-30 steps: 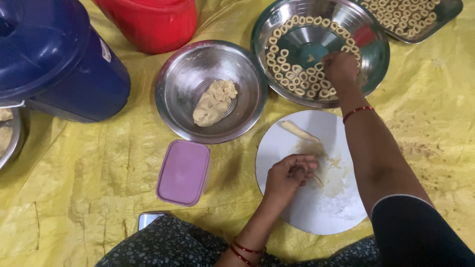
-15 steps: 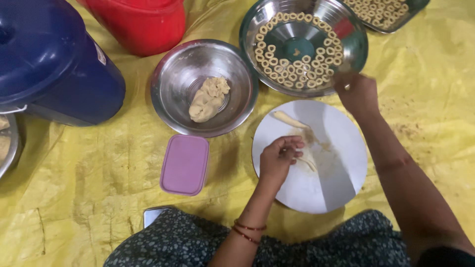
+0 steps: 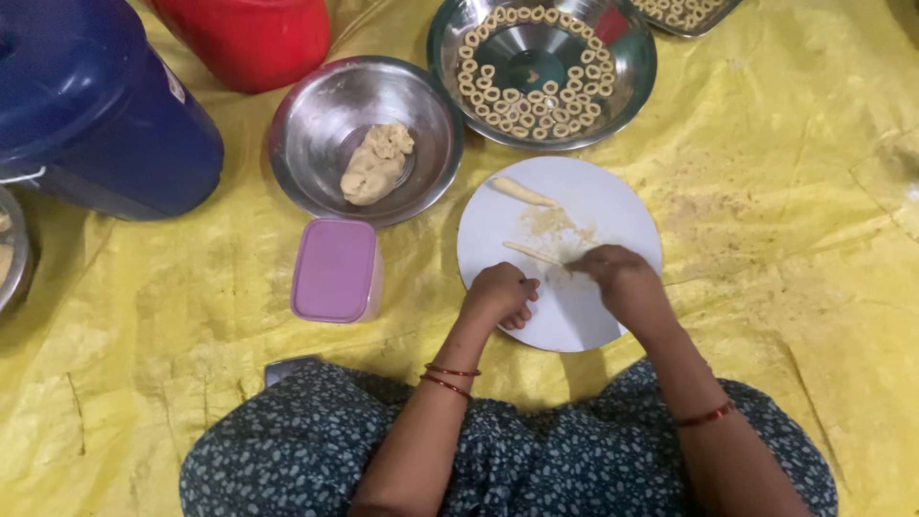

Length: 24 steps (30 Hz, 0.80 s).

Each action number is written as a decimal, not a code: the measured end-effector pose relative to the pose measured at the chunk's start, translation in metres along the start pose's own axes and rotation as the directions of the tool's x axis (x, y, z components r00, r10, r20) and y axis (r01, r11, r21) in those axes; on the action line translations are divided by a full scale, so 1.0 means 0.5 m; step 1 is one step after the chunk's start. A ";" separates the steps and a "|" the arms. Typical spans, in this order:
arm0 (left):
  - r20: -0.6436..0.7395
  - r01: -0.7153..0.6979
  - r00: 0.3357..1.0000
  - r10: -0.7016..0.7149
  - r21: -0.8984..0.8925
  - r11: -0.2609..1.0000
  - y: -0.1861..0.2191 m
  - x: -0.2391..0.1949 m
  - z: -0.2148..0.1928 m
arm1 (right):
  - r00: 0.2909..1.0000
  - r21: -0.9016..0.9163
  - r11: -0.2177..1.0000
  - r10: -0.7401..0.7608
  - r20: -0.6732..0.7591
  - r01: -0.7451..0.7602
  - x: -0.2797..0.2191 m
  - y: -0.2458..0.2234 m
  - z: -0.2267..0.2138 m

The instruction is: The person sits on a yellow tarp and shapes dough into small rings by hand. They roll a piece of dough into a thin rope on a white plate, then join the ends to form a ring and place it into a metal bowl.

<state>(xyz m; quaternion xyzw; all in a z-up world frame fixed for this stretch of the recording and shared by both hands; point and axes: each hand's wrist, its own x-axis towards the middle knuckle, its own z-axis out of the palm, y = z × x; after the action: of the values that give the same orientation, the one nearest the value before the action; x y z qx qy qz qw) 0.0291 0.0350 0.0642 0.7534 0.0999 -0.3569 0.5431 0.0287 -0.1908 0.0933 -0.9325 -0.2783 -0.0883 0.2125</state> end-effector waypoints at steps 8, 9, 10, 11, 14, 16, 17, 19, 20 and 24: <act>0.181 0.024 0.981 0.065 -0.451 0.892 -0.049 0.071 0.046 | 0.985 0.034 0.985 -0.170 -0.010 0.170 0.040 0.004 0.001; 0.195 0.035 0.978 0.070 -0.489 0.872 -0.053 0.077 0.051 | 0.983 0.028 0.982 -0.185 -0.010 0.185 0.040 0.002 0.000; 0.190 0.032 0.979 0.078 -0.516 0.856 -0.055 0.080 0.054 | 0.980 0.006 0.980 -0.198 -0.015 0.198 0.039 -0.002 0.000; 0.185 0.029 0.979 0.085 -0.543 0.839 -0.056 0.082 0.056 | 0.977 -0.016 0.977 -0.212 -0.021 0.211 0.039 -0.005 0.000; 0.156 0.024 0.984 0.080 -0.574 0.818 -0.047 0.075 0.059 | 0.983 0.036 0.985 -0.168 -0.076 0.171 0.039 -0.012 -0.004; 0.141 0.011 0.986 0.091 -0.593 0.805 -0.042 0.064 0.058 | 0.989 0.141 0.984 -0.097 -0.110 0.112 0.043 -0.017 -0.002; 0.140 -0.001 0.984 0.108 -0.607 0.795 -0.041 0.059 0.059 | 0.992 0.206 0.976 -0.052 -0.118 0.076 0.045 -0.020 0.000; 0.164 0.033 0.979 0.121 -0.712 0.701 -0.041 0.054 0.059 | 0.988 0.385 0.916 0.144 -0.052 -0.113 0.047 -0.025 0.008; 0.191 0.078 0.974 0.124 -0.791 0.607 -0.036 0.058 0.062 | 0.959 0.478 0.838 0.282 0.034 -0.264 0.049 -0.025 0.010; 0.210 0.131 0.967 0.144 -0.895 0.426 -0.036 0.070 0.073 | 0.913 0.551 0.735 0.381 0.146 -0.395 0.051 -0.021 0.007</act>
<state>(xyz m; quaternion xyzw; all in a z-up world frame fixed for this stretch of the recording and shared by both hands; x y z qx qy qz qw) 0.0290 0.0011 0.0226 0.2925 0.2021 -0.3389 0.8711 0.0444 -0.1690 0.1009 -0.8640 -0.0940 0.0561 0.4915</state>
